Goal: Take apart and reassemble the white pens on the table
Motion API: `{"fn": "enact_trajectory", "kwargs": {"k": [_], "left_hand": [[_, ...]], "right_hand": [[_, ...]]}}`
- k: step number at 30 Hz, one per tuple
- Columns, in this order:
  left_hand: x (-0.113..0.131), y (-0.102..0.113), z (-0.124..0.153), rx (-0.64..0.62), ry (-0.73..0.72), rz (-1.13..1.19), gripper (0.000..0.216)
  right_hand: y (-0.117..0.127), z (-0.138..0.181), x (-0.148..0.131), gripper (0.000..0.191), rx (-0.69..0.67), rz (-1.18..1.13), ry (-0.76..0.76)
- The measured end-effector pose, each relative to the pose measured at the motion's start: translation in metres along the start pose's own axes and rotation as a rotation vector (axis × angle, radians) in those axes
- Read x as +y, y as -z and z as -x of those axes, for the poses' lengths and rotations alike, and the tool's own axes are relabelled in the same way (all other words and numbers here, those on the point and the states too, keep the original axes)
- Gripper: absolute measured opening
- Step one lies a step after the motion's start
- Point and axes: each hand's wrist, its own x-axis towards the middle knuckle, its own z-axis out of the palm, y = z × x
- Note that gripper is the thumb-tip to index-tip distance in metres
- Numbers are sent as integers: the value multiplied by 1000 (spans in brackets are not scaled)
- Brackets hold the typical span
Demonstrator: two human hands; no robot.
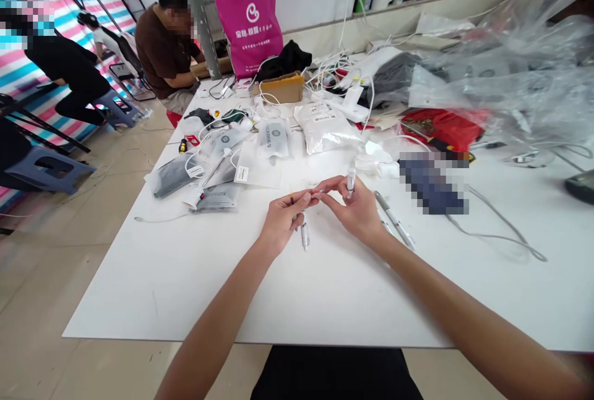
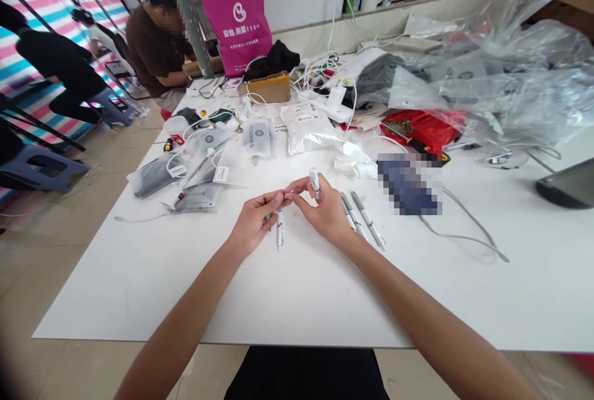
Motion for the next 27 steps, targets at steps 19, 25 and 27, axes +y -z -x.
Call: {"fn": "enact_trajectory", "kwargs": {"k": [19,25,27], "left_hand": [[-3,-1,7,145,49,147,31],[-4,5,3,88,18,174,29],[-4,5,3,64,14,170,28]], "right_hand": [[2,5,-5,44,81,-1,190],[3,-4,-8,52,127,-212,201],[3,-2,-7,51,92,-183,211]]}}
